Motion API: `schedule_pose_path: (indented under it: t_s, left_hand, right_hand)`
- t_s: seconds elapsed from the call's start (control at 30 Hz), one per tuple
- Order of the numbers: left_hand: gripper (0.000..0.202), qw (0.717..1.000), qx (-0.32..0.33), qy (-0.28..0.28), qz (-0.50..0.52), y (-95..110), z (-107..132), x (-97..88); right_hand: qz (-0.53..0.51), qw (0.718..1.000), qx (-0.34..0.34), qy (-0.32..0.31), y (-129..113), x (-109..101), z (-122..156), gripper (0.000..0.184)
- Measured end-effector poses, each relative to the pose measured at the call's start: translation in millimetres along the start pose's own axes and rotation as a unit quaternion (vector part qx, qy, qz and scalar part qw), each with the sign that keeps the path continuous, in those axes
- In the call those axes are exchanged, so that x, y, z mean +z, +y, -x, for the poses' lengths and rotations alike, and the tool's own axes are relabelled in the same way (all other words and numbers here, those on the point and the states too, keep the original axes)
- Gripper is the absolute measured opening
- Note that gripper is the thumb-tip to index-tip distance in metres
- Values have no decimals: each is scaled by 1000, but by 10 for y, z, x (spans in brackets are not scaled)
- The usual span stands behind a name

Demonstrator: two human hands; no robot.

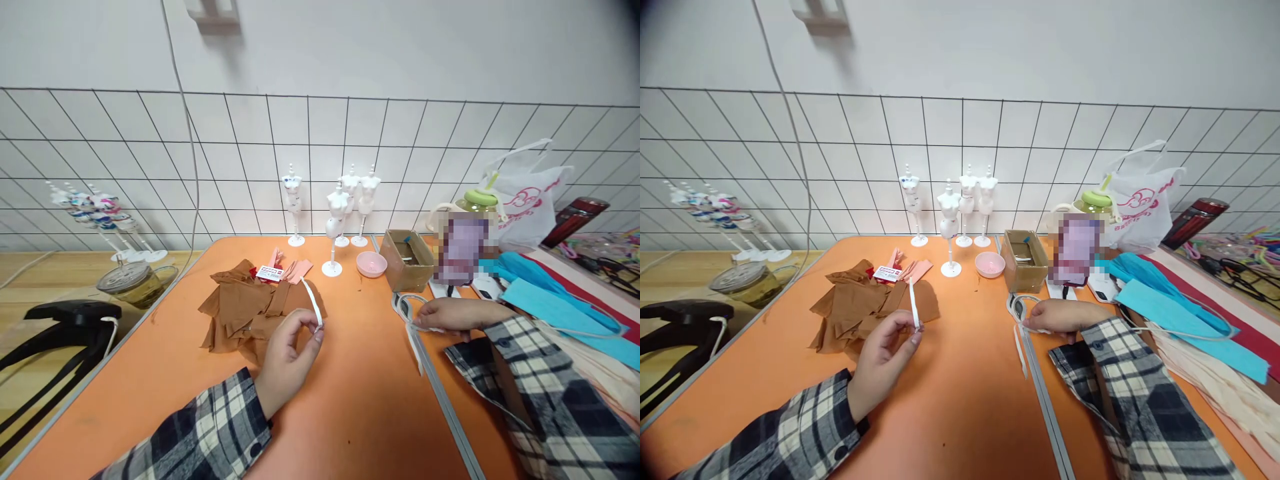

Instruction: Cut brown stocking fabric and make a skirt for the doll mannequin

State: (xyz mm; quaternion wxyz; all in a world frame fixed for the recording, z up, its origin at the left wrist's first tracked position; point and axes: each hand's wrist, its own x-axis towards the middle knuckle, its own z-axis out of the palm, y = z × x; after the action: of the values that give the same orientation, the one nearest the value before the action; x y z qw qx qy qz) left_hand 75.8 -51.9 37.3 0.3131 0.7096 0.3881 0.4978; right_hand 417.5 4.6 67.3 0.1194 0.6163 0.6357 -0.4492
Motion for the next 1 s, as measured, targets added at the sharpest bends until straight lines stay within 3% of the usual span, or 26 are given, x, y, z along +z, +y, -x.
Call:
schedule_pose_path:
  t_s: [0.1,0.3,0.53,0.87,1.0]
  left_hand:
    - [4,1000,-6,-9,-18,-47,-15,14]
    - [5,998,1,-49,-31,-42,17,46]
    - [5,998,0,-54,-35,-14,8,46]
    - [5,996,17,-77,-47,-20,10,52]
    - [5,995,18,-87,-51,-20,13,55]
  right_hand:
    - [31,998,18,45,83,7,-87,40]
    - [1,999,-31,28,-2,17,-47,34]
    - [34,989,-24,138,-144,98,-38,30]
    - [59,987,-31,147,-197,94,-78,31]
    - [87,984,4,158,-166,81,-133,36]
